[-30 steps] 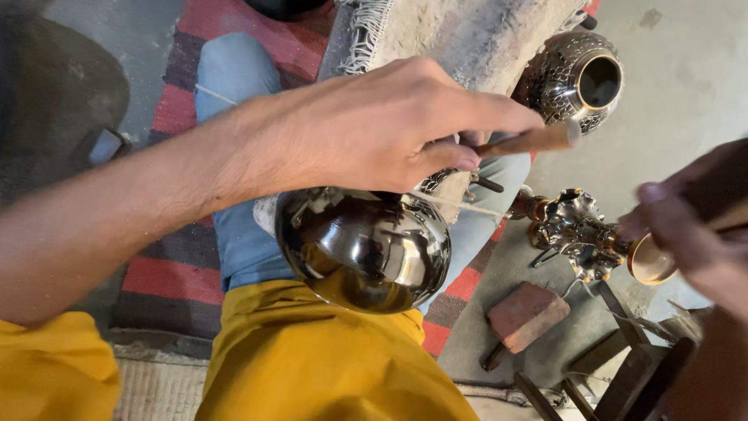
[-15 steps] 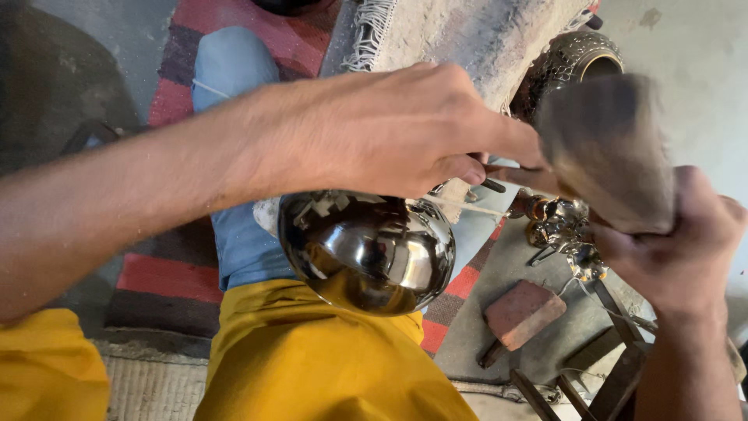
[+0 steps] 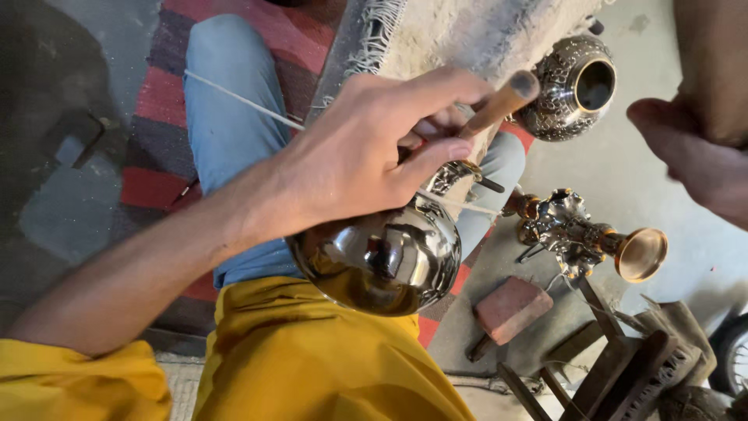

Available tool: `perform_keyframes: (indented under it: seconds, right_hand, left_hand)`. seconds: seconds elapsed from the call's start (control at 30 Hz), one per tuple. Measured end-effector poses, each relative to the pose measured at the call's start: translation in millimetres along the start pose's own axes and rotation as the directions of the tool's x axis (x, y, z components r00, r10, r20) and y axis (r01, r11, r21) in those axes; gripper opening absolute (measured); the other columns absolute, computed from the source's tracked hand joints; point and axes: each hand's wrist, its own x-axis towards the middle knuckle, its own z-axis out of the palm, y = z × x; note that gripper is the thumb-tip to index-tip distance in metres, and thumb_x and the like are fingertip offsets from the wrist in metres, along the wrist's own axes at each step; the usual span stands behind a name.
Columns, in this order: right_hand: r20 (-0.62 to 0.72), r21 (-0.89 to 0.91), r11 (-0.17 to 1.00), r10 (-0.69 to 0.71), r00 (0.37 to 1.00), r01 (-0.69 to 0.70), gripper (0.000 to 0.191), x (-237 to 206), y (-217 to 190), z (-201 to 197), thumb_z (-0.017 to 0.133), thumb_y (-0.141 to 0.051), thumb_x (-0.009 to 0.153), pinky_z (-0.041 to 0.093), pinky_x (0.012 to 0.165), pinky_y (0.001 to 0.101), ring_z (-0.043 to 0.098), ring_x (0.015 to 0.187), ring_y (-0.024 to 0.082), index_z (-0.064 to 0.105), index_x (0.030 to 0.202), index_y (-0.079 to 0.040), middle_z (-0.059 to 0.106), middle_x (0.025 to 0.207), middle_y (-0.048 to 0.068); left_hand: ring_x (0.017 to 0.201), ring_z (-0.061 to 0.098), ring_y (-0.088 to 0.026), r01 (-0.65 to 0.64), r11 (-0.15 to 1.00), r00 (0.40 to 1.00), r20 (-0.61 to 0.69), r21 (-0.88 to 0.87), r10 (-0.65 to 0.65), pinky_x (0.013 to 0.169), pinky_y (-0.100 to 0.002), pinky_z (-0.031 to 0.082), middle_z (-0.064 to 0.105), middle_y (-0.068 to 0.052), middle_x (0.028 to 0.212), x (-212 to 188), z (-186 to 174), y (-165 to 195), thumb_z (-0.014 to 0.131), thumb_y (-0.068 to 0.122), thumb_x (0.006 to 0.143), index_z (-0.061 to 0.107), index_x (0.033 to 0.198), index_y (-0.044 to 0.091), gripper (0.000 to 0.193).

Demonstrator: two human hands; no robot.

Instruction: The person sits on a mat and repeatedly strikes a polished metal vase with a wooden mallet while holding a small wooden tool against the vase's neck. The person adjusts the tool and repositions the vase several times during the process.

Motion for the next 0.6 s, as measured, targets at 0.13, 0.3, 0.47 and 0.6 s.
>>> perform_keyframes:
  seconds: [0.13,0.3,0.47,0.6]
  right_hand:
    - [0.012,-0.043,0.998,-0.052,0.999,0.053,0.025,11,-23,-8,0.077,-0.015,0.106,0.049,0.055,0.0353,0.059,0.064,0.024,0.065,0.093,0.002,0.063,0.076,0.014]
    - [0.032,-0.077,0.994,-0.071,0.997,0.073,0.023,11,-33,-17,0.077,-0.015,0.104,0.050,0.055,0.0352,0.060,0.064,0.024,0.065,0.094,0.002,0.064,0.076,0.014]
    - [0.050,-0.102,0.991,-0.077,0.996,0.082,0.022,10,-29,-26,0.077,-0.015,0.103,0.051,0.055,0.0350,0.061,0.064,0.024,0.065,0.094,0.002,0.064,0.076,0.014]
    - [0.062,-0.126,0.988,-0.081,0.995,0.088,0.021,11,-25,-29,0.076,-0.015,0.102,0.051,0.056,0.0348,0.062,0.064,0.024,0.065,0.095,0.002,0.065,0.076,0.015]
  left_hand:
    - [0.099,0.081,-0.021,0.013,0.999,0.998,-0.063,-0.043,-0.016,0.087,-0.033,0.068,0.077,-0.015,0.106,-7,4,-4,0.068,0.009,0.107,0.057,0.126,0.002,0.024]
    - [0.096,0.081,-0.021,0.070,0.993,0.997,-0.041,0.096,-0.066,0.087,-0.033,0.068,0.077,-0.017,0.108,-11,4,-5,0.071,0.013,0.105,0.061,0.125,0.002,0.024]
    - [0.102,0.080,-0.022,0.081,0.997,0.993,-0.092,-0.006,-0.081,0.092,-0.033,0.066,0.077,-0.017,0.108,-16,2,-2,0.070,0.016,0.105,0.060,0.124,-0.002,0.029]
    - [0.096,0.079,-0.025,0.041,0.998,0.993,-0.110,0.044,-0.036,0.087,-0.033,0.065,0.075,-0.015,0.105,-18,1,-4,0.071,0.018,0.107,0.060,0.120,-0.001,0.025]
